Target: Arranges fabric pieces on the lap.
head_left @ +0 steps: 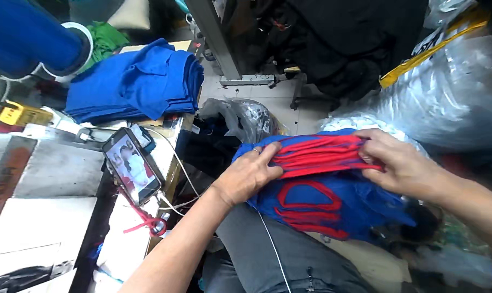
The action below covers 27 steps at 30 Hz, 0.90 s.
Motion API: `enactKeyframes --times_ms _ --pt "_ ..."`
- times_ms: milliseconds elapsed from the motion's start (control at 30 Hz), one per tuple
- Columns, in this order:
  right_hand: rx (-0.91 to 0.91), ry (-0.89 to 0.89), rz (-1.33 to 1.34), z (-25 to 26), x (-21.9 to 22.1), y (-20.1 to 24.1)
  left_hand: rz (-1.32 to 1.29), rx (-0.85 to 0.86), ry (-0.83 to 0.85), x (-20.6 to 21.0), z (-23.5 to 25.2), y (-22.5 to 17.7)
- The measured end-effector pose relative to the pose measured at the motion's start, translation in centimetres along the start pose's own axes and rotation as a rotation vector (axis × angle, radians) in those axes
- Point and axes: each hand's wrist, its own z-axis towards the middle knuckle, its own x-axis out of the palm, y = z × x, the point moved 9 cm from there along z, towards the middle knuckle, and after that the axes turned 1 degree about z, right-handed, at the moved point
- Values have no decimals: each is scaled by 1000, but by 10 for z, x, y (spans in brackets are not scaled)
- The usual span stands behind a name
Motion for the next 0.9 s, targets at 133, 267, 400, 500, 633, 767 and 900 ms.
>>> enactKeyframes --times_ms 133,267,400,500,633,767,900 --pt "-179 103 -136 -32 50 10 112 24 196 51 -17 -19" --pt "-10 415 -337 -60 121 -2 78 -254 609 132 -32 -20" --pt "134 696 -289 -67 131 -4 48 -342 731 136 -32 -19" --pt "129 582 -122 -49 105 -13 -10 -319 635 111 -24 -4" --pt "8 102 105 -5 32 -15 -19 -130 98 35 -7 7" --pt "-159 18 -11 -20 26 11 60 2 52 35 -20 -18" --pt "-120 252 -224 -63 98 14 70 -207 407 112 -41 -27"
